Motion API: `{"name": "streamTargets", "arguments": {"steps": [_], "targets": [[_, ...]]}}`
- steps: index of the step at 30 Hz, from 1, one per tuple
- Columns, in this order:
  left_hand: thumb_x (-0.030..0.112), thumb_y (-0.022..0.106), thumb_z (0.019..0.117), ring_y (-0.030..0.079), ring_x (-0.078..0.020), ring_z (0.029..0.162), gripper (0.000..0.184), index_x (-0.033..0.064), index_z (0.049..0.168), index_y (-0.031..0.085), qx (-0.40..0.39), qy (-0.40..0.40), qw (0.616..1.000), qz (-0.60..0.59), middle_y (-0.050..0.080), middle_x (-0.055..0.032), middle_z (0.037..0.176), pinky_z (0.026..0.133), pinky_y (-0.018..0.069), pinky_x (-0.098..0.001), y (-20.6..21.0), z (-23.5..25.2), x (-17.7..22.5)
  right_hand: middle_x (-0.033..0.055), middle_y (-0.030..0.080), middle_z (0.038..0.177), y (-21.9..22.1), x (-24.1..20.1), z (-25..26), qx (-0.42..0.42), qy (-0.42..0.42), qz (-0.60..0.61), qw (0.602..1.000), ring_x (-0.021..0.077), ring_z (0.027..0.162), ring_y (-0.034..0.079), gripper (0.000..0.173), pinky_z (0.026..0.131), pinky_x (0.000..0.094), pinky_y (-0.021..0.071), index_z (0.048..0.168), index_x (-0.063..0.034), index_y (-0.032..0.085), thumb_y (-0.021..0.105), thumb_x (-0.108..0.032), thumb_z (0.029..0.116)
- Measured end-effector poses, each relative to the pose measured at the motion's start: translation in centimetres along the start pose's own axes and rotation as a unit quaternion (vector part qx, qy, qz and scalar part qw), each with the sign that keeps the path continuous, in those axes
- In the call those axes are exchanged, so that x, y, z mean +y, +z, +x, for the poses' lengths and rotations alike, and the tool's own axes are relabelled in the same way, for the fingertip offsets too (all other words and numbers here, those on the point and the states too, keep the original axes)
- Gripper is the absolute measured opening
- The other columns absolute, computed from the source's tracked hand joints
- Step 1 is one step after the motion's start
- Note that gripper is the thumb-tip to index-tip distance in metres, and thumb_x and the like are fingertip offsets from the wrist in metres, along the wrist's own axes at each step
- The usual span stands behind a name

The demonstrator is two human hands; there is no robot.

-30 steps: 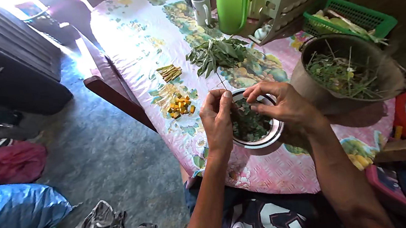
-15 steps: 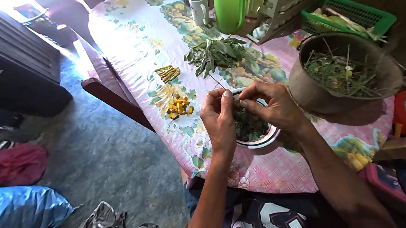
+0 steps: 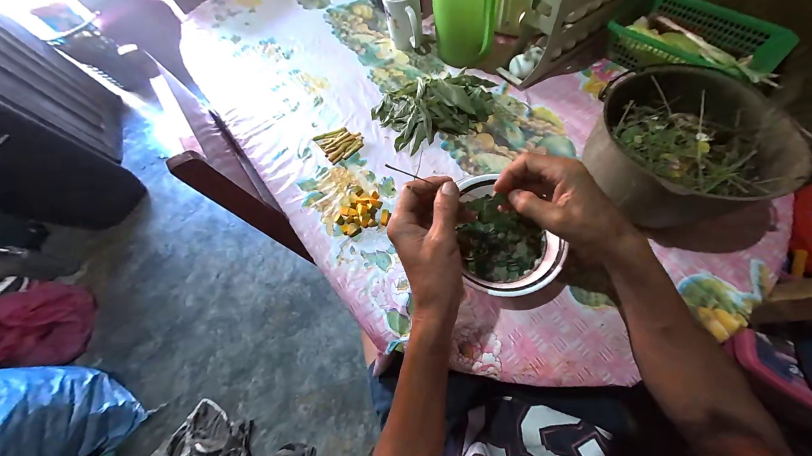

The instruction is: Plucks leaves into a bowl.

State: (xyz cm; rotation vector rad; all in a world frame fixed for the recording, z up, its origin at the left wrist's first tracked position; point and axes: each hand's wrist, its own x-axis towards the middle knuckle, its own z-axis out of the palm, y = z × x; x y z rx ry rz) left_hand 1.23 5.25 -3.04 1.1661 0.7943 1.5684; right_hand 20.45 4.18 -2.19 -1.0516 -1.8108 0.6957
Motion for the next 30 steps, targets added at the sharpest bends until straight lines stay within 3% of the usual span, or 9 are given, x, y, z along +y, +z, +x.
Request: {"name": "streamTargets", "arguments": {"steps": [4, 6, 8, 10, 14, 23, 30], "targets": [[0.013, 0.056, 0.1048, 0.063, -0.0112, 0.069, 0.011, 0.008, 0.11, 0.064, -0.003, -0.028, 0.999, -0.019, 0.063, -0.0033, 0.087, 0.064, 0.0582, -0.0258, -0.2, -0.2, 0.0, 0.0022, 0.072, 0.11, -0.1, -0.1, 0.1, 0.011, -0.016, -0.005, 1.0, 0.01, 0.094, 0.069, 0.024, 0.081, 0.0268, 0.0586, 0.116, -0.0065, 0.068, 0.053, -0.02, 0.1041], [0.013, 0.056, 0.1048, 0.062, -0.0102, 0.068, 0.011, 0.0078, 0.11, 0.064, -0.008, -0.029, 0.999, -0.017, 0.063, -0.0031, 0.086, 0.062, 0.057, -0.0244, 0.0, -0.3, -0.1, 0.0027, 0.072, 0.111, 0.4, -0.3, 0.4, 0.021, -0.038, 0.016, 0.999, 0.0117, 0.097, 0.069, 0.029, 0.084, 0.0289, 0.0589, 0.118, -0.0059, 0.067, 0.058, -0.03, 0.1028], [0.013, 0.057, 0.1044, 0.061, -0.0094, 0.067, 0.011, 0.0082, 0.11, 0.065, -0.015, -0.027, 0.999, -0.016, 0.063, -0.0032, 0.086, 0.06, 0.0555, -0.0229, 0.2, -0.4, -0.3, 0.0034, 0.071, 0.106, 1.0, -0.3, 0.6, 0.009, -0.058, 0.024, 0.998, 0.0121, 0.095, 0.07, 0.029, 0.085, 0.0299, 0.0608, 0.117, -0.0043, 0.067, 0.069, -0.024, 0.096], [0.013, 0.058, 0.1041, 0.062, -0.0092, 0.068, 0.011, 0.0078, 0.109, 0.065, -0.023, -0.022, 0.999, -0.015, 0.066, -0.0044, 0.089, 0.059, 0.0543, -0.022, 0.5, -0.6, -0.4, 0.0029, 0.071, 0.1, 1.5, -0.3, 0.6, 0.006, -0.056, 0.027, 0.998, 0.0104, 0.089, 0.069, 0.025, 0.08, 0.0271, 0.061, 0.113, -0.0046, 0.067, 0.074, -0.012, 0.0903], [0.01, 0.059, 0.1031, 0.063, -0.0106, 0.069, 0.01, 0.0057, 0.109, 0.066, -0.028, -0.014, 0.999, -0.022, 0.066, -0.0061, 0.092, 0.06, 0.0551, -0.0231, 0.8, -0.8, -0.9, 0.0037, 0.066, 0.088, 2.0, -0.4, 0.5, 0.032, -0.039, 0.064, 0.997, 0.0094, 0.071, 0.064, 0.012, 0.062, 0.022, 0.0558, 0.104, -0.0042, 0.064, 0.066, -0.002, 0.0922], [0.011, 0.057, 0.1044, 0.065, -0.011, 0.071, 0.01, 0.0063, 0.11, 0.063, 0.0, 0.009, 0.999, -0.034, 0.065, -0.0044, 0.092, 0.064, 0.059, -0.0257, 1.2, -1.1, -0.6, 0.0051, 0.067, 0.09, 2.5, -0.5, 0.5, 0.07, -0.025, 0.102, 0.992, 0.0099, 0.067, 0.063, 0.008, 0.057, 0.0212, 0.0551, 0.095, -0.0055, 0.062, 0.063, 0.001, 0.0896], [0.016, 0.057, 0.1052, 0.066, -0.0093, 0.075, 0.008, 0.0124, 0.11, 0.062, 0.058, 0.037, 0.998, -0.005, 0.064, 0.0018, 0.091, 0.068, 0.0599, -0.0267, -1.2, 0.7, 1.1, 0.0039, 0.067, 0.085, 1.0, 0.4, 1.1, 0.089, 0.026, 0.124, 0.988, 0.0088, 0.062, 0.06, 0.007, 0.054, 0.0206, 0.0526, 0.098, -0.0054, 0.063, 0.063, -0.001, 0.0931]]}}
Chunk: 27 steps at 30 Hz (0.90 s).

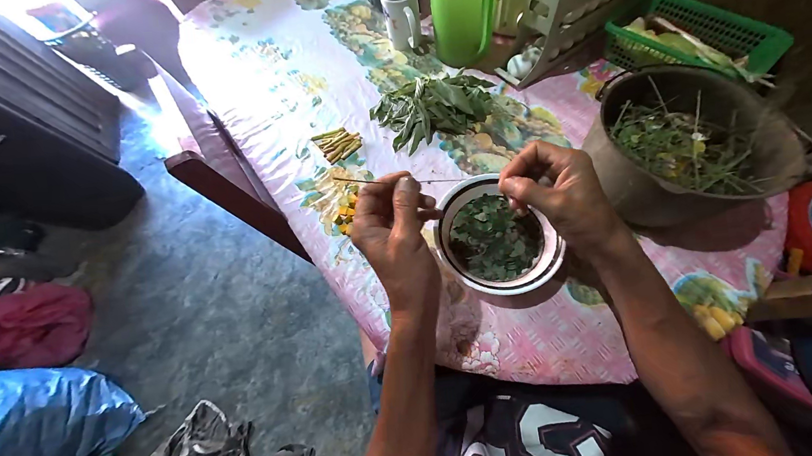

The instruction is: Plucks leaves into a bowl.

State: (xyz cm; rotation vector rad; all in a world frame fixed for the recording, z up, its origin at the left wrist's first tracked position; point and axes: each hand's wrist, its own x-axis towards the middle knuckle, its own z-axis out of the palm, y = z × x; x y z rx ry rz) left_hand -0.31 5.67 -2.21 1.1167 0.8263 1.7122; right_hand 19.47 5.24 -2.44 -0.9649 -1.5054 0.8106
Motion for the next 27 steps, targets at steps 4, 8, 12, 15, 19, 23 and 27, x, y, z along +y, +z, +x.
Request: {"name": "streamTargets", "arguments": {"steps": [4, 8, 12, 15, 19, 23, 27], "targets": [[0.018, 0.053, 0.1068, 0.068, -0.0095, 0.082, 0.013, 0.0112, 0.117, 0.058, -0.04, 0.068, 0.995, 0.067, 0.065, 0.0022, 0.098, 0.074, 0.0612, -0.0278, 0.5, 1.3, 2.0, 0.0063, 0.068, 0.086, -0.4, 0.6, 0.7, -0.031, 0.032, -0.041, 0.998, 0.011, 0.066, 0.065, 0.007, 0.058, 0.0263, 0.0583, 0.099, -0.001, 0.066, 0.067, -0.005, 0.0924], [0.01, 0.049, 0.107, 0.07, -0.0136, 0.092, 0.02, -0.0038, 0.117, 0.058, -0.209, 0.178, 0.945, 0.175, 0.066, -0.0098, 0.106, 0.084, 0.061, -0.0328, 6.9, 2.7, 4.3, 0.0078, 0.066, 0.08, 0.6, -0.6, -0.2, -0.077, 0.042, -0.062, 0.994, 0.0105, 0.062, 0.061, 0.006, 0.057, 0.0257, 0.054, 0.098, 0.0019, 0.066, 0.066, -0.001, 0.0918], [0.011, 0.058, 0.1009, 0.069, -0.0164, 0.087, 0.018, 0.0005, 0.108, 0.071, -0.319, 0.327, 0.856, 0.243, 0.07, -0.011, 0.101, 0.077, 0.0588, -0.0328, 16.0, 4.2, 2.8, 0.0087, 0.066, 0.084, 0.4, -1.6, -1.7, -0.065, 0.075, -0.16, 0.982, 0.0125, 0.076, 0.062, 0.018, 0.069, 0.0309, 0.0528, 0.1, -0.0004, 0.069, 0.078, -0.006, 0.0852], [0.016, 0.06, 0.101, 0.07, -0.022, 0.091, 0.016, 0.009, 0.107, 0.073, -0.39, 0.353, 0.794, 0.304, 0.068, -0.0095, 0.104, 0.078, 0.0598, -0.0395, 21.5, 4.7, 0.6, 0.006, 0.067, 0.087, 0.2, 1.3, -1.8, -0.087, 0.058, -0.164, 0.981, 0.0071, 0.079, 0.062, 0.018, 0.074, 0.0253, 0.0538, 0.101, -0.001, 0.07, 0.075, -0.01, 0.0873], [0.012, 0.062, 0.0984, 0.069, -0.0272, 0.092, 0.014, 0.0077, 0.105, 0.073, -0.488, 0.346, 0.732, 0.326, 0.066, -0.0128, 0.105, 0.08, 0.059, -0.0452, 25.1, 5.8, -4.0, 0.0251, 0.066, 0.117, 0.4, -2.8, -1.4, -0.183, 0.303, -0.32, 0.879, 0.0328, 0.109, 0.063, 0.031, 0.097, 0.0464, 0.0474, 0.12, 0.0068, 0.066, 0.058, -0.019, 0.1034], [0.004, 0.07, 0.0875, 0.065, -0.0372, 0.112, 0.035, 0.0073, 0.122, 0.07, -0.579, 0.302, 0.641, 0.404, 0.065, -0.0199, 0.122, 0.094, 0.0549, -0.0532, 25.5, 6.8, -6.1, 0.0263, 0.066, 0.121, -0.1, -2.4, -1.4, -0.12, 0.287, -0.293, 0.904, 0.0363, 0.115, 0.062, 0.04, 0.101, 0.0498, 0.0468, 0.126, 0.0064, 0.063, 0.07, -0.019, 0.0962], [0.011, 0.073, 0.0884, 0.062, -0.0312, 0.119, 0.043, 0.0085, 0.131, 0.066, -0.561, 0.284, 0.682, 0.374, 0.067, -0.0151, 0.125, 0.103, 0.0497, -0.0502, 21.9, 7.9, -2.4, 0.0102, 0.065, 0.08, 0.0, 0.3, -0.1, -0.071, 0.044, -0.168, 0.982, 0.0143, 0.074, 0.062, 0.014, 0.071, 0.0314, 0.0528, 0.093, 0.0018, 0.069, 0.076, -0.006, 0.0847]]}}
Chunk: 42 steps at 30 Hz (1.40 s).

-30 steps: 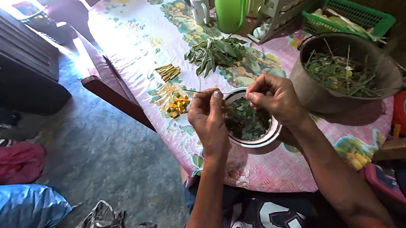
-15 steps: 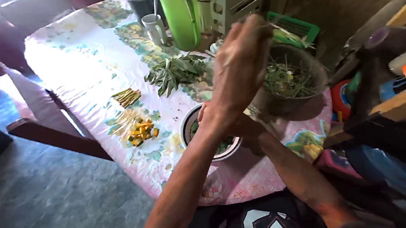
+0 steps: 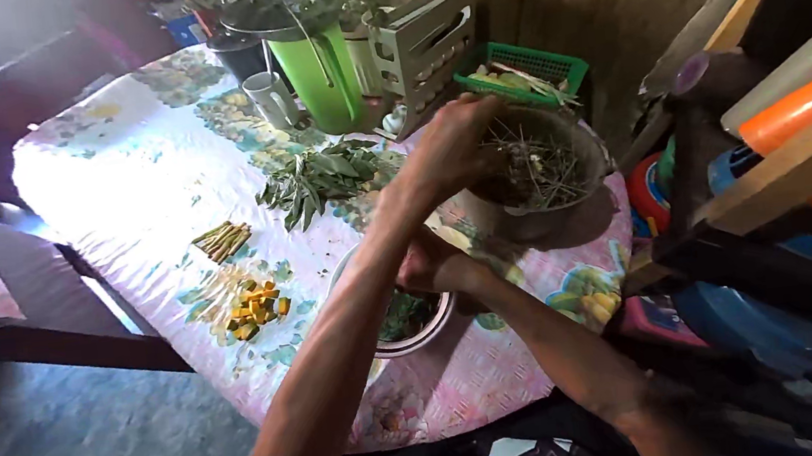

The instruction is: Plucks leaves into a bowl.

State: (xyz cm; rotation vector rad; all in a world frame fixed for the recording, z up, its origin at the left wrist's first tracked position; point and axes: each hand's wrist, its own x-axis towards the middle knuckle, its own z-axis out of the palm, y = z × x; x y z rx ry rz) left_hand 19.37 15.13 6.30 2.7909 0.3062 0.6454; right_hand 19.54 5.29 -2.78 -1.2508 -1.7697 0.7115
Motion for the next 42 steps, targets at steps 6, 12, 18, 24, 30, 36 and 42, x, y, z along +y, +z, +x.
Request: {"name": "streamTargets", "arguments": {"steps": [6, 12, 18, 24, 30, 36, 42], "targets": [[0.022, 0.059, 0.1008, 0.067, -0.0137, 0.112, 0.033, 0.0061, 0.129, 0.063, 0.212, -0.133, 0.962, -0.108, 0.067, -0.008, 0.124, 0.094, 0.058, -0.0332, -4.5, -12.8, 0.4, 0.0105, 0.068, 0.088, -0.2, -0.1, 0.6, -0.072, 0.059, 0.158, 0.983, 0.012, 0.066, 0.064, 0.015, 0.06, 0.0277, 0.056, 0.11, 0.0029, 0.065, 0.061, -0.007, 0.1009], [0.017, 0.055, 0.1045, 0.071, -0.0177, 0.096, 0.026, 0.0074, 0.128, 0.062, 0.337, -0.302, 0.865, -0.218, 0.067, -0.008, 0.12, 0.081, 0.0622, -0.0365, -1.4, -24.4, 1.3, 0.01, 0.072, 0.101, 0.1, 0.7, 1.6, -0.104, 0.144, 0.313, 0.933, 0.0172, 0.08, 0.073, 0.041, 0.067, 0.0317, 0.0632, 0.115, 0.0001, 0.065, 0.036, -0.029, 0.1126], [0.01, 0.059, 0.1008, 0.071, -0.0177, 0.092, 0.02, 0.0037, 0.119, 0.065, 0.363, -0.343, 0.83, -0.247, 0.069, -0.009, 0.114, 0.08, 0.0626, -0.0357, 1.4, -26.7, 2.2, 0.013, 0.073, 0.113, 0.0, -0.9, 0.7, -0.084, 0.166, 0.321, 0.929, 0.0229, 0.095, 0.074, 0.053, 0.083, 0.0389, 0.063, 0.131, 0.0002, 0.06, 0.021, -0.032, 0.1129], [0.015, 0.065, 0.0996, 0.065, -0.01, 0.079, 0.018, 0.0089, 0.116, 0.07, 0.34, -0.324, 0.875, -0.121, 0.067, -0.0043, 0.103, 0.067, 0.0584, -0.0265, 2.7, -25.1, 2.5, 0.0165, 0.071, 0.118, -0.2, -0.4, -0.5, -0.109, 0.118, 0.321, 0.933, 0.0248, 0.092, 0.073, 0.044, 0.081, 0.0396, 0.0617, 0.137, -0.0014, 0.056, 0.026, -0.015, 0.1069], [0.015, 0.067, 0.0978, 0.059, -0.0094, 0.069, 0.009, 0.01, 0.103, 0.072, 0.324, -0.333, 0.883, -0.07, 0.063, -0.0042, 0.095, 0.059, 0.0525, -0.0248, 3.4, -24.2, 2.3, 0.0141, 0.07, 0.12, 0.0, -0.9, -0.4, -0.091, 0.118, 0.304, 0.941, 0.0212, 0.091, 0.072, 0.042, 0.079, 0.0373, 0.0613, 0.135, -0.0009, 0.059, 0.029, -0.011, 0.1067], [0.014, 0.059, 0.1029, 0.063, -0.0104, 0.072, 0.009, 0.0072, 0.105, 0.065, 0.331, -0.347, 0.869, -0.124, 0.064, -0.0045, 0.092, 0.063, 0.0562, -0.0267, 3.3, -24.4, 2.3, 0.0124, 0.07, 0.123, -0.3, -1.7, 0.2, -0.086, 0.147, 0.287, 0.943, 0.0195, 0.094, 0.073, 0.043, 0.084, 0.0352, 0.0611, 0.138, -0.0002, 0.056, 0.029, -0.005, 0.1049], [0.012, 0.056, 0.1046, 0.065, -0.0109, 0.07, 0.009, 0.0061, 0.107, 0.062, 0.35, -0.342, 0.851, -0.192, 0.066, -0.004, 0.086, 0.062, 0.0572, -0.0262, 3.0, -24.8, 2.6, 0.013, 0.072, 0.119, -0.7, -1.3, -0.3, -0.096, 0.083, 0.248, 0.96, 0.0218, 0.095, 0.073, 0.038, 0.083, 0.0353, 0.0618, 0.136, 0.0, 0.058, 0.037, 0.0, 0.104]]}}
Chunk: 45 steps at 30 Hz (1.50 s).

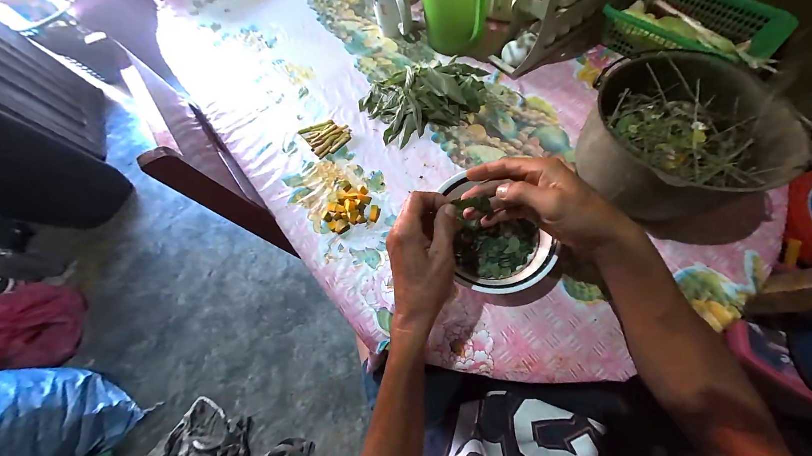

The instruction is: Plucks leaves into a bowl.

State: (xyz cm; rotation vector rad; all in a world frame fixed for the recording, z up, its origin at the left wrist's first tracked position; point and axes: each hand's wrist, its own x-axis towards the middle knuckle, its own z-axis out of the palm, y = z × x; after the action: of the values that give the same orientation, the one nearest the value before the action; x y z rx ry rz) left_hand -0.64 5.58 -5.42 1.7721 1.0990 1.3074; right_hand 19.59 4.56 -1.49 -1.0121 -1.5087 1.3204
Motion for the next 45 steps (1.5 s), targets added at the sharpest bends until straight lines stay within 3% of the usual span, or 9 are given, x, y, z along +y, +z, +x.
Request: {"name": "streamTargets", "arguments": {"steps": [4, 9, 14, 20, 27, 33, 38, 42, 45], "targets": [[0.013, 0.053, 0.1059, 0.067, -0.0117, 0.071, 0.011, 0.0059, 0.107, 0.062, 0.003, -0.007, 1.0, -0.025, 0.067, -0.004, 0.085, 0.064, 0.058, -0.0267, 0.1, -0.1, 0.0, 0.0128, 0.073, 0.109, -0.1, 0.1, -0.7, -0.005, -0.062, -0.053, 0.997, 0.0219, 0.085, 0.073, 0.035, 0.073, 0.0317, 0.0624, 0.13, -0.0003, 0.062, 0.045, 0.005, 0.0999], [0.011, 0.053, 0.1057, 0.067, -0.0123, 0.072, 0.011, 0.0046, 0.107, 0.062, 0.002, 0.0, 0.999, -0.044, 0.066, -0.0049, 0.087, 0.065, 0.0592, -0.027, 0.1, -0.2, -0.1, 0.0126, 0.071, 0.113, 0.3, 0.7, -0.6, 0.025, -0.086, -0.07, 0.993, 0.0217, 0.083, 0.073, 0.033, 0.069, 0.0315, 0.0642, 0.125, -0.0026, 0.064, 0.055, 0.01, 0.0965], [0.012, 0.055, 0.1051, 0.067, -0.0127, 0.072, 0.01, 0.0054, 0.107, 0.062, 0.0, -0.016, 0.998, -0.054, 0.067, -0.0048, 0.087, 0.065, 0.0591, -0.027, -0.1, -0.2, 0.1, 0.011, 0.071, 0.115, 0.5, 0.7, 0.5, 0.049, -0.061, -0.083, 0.993, 0.0183, 0.087, 0.073, 0.027, 0.076, 0.031, 0.064, 0.118, 0.0003, 0.067, 0.056, 0.011, 0.0947], [0.011, 0.06, 0.1008, 0.065, -0.0113, 0.069, 0.006, 0.007, 0.103, 0.063, -0.007, -0.008, 1.0, -0.017, 0.066, -0.0035, 0.086, 0.061, 0.0579, -0.0263, 0.2, -0.4, 0.4, 0.0113, 0.072, 0.107, 0.5, 0.9, 0.6, 0.061, -0.08, -0.053, 0.994, 0.018, 0.083, 0.072, 0.017, 0.074, 0.0323, 0.063, 0.101, -0.0007, 0.065, 0.053, 0.008, 0.0933], [0.012, 0.063, 0.098, 0.064, -0.0112, 0.07, 0.005, 0.0078, 0.099, 0.067, -0.025, -0.016, 0.999, 0.026, 0.063, -0.0047, 0.09, 0.06, 0.0578, -0.0262, 0.8, -0.2, 0.7, 0.0101, 0.071, 0.109, 0.2, 0.8, 0.5, 0.084, -0.066, -0.065, 0.992, 0.0189, 0.088, 0.071, 0.012, 0.076, 0.0316, 0.0615, 0.102, -0.0041, 0.062, 0.051, 0.0, 0.098], [0.021, 0.067, 0.0986, 0.069, -0.0089, 0.082, 0.019, 0.0101, 0.114, 0.069, -0.019, 0.008, 1.0, 0.02, 0.069, -0.0026, 0.106, 0.068, 0.0606, -0.0256, 1.6, 0.1, 1.7, 0.0071, 0.07, 0.111, 0.0, 1.0, 0.6, 0.09, -0.065, -0.023, 0.994, 0.014, 0.091, 0.068, 0.01, 0.078, 0.0278, 0.0581, 0.1, -0.0067, 0.065, 0.057, -0.003, 0.0962], [0.015, 0.062, 0.1012, 0.064, -0.0105, 0.074, 0.009, 0.0089, 0.103, 0.069, 0.0, 0.019, 1.0, 0.016, 0.064, -0.0036, 0.093, 0.062, 0.0567, -0.0246, 2.0, 0.4, 1.8, 0.0066, 0.069, 0.099, 0.3, 0.8, 0.7, 0.077, -0.072, -0.033, 0.994, 0.0118, 0.08, 0.066, 0.01, 0.073, 0.0253, 0.0573, 0.101, -0.0045, 0.066, 0.058, -0.002, 0.0965], [0.015, 0.061, 0.0997, 0.063, -0.0099, 0.07, 0.008, 0.0091, 0.099, 0.067, -0.005, 0.011, 0.999, 0.043, 0.063, -0.0033, 0.089, 0.058, 0.0552, -0.025, 1.7, 0.1, 1.6, 0.0068, 0.071, 0.107, -0.3, 0.7, 0.4, 0.037, -0.122, -0.158, 0.979, 0.011, 0.089, 0.069, 0.031, 0.077, 0.0245, 0.0593, 0.125, -0.0026, 0.067, 0.06, -0.005, 0.0947], [0.013, 0.062, 0.0988, 0.062, -0.009, 0.071, 0.006, 0.0097, 0.096, 0.067, -0.014, 0.016, 0.998, 0.061, 0.063, -0.0021, 0.088, 0.058, 0.0533, -0.0238, 1.6, 0.0, 1.6, 0.0027, 0.07, 0.097, 0.0, 0.7, -0.3, 0.041, -0.162, -0.207, 0.964, 0.0091, 0.078, 0.065, 0.019, 0.066, 0.0229, 0.055, 0.112, -0.0059, 0.069, 0.065, -0.007, 0.0943]]}}
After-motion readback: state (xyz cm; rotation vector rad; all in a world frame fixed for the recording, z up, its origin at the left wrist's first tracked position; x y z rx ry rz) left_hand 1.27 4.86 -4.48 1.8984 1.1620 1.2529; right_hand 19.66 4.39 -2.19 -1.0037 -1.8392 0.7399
